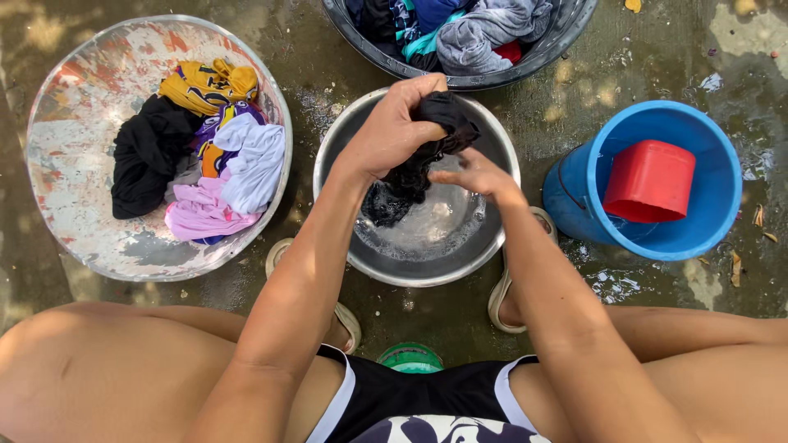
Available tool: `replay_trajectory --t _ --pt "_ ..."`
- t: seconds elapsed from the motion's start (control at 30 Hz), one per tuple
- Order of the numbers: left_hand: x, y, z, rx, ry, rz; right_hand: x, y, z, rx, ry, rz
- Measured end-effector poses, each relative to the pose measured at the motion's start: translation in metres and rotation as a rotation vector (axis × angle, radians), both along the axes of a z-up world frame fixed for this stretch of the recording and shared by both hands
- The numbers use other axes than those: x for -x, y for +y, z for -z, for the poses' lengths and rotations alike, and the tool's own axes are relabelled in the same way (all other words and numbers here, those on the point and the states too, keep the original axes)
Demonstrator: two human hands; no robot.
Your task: The person washes clothes by hand in a basin of soapy water, wrings them out, and places them into a separate basin.
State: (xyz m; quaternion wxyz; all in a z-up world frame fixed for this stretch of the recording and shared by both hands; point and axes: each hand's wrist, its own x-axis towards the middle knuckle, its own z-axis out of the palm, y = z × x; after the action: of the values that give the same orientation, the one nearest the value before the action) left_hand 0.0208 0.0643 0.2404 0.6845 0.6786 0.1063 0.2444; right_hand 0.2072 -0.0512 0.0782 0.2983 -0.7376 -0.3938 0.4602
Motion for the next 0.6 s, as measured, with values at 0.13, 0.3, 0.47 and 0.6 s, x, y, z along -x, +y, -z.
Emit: replay_trajectory --t 0.13,0.3,0.47,0.6 --pt "0.023 0.011 -0.021 -0.308 -0.077 -0.053 0.020 0.005 0.016 -0.214 0.637 0.269" --pt "0.051 0.038 0.028 -0.514 0.206 -0.232 -0.007 0.007 -0.012 -0.325 0.364 0.160" --pt "0.067 0.063 0.110 -0.440 0.531 -0.217 -0.014 0.006 -0.030 -0.358 0.242 0.099" --pt "0.064 0.064 0.129 -0.435 1.048 -0.529 -0.026 -0.005 -0.012 -0.288 -0.044 0.367"
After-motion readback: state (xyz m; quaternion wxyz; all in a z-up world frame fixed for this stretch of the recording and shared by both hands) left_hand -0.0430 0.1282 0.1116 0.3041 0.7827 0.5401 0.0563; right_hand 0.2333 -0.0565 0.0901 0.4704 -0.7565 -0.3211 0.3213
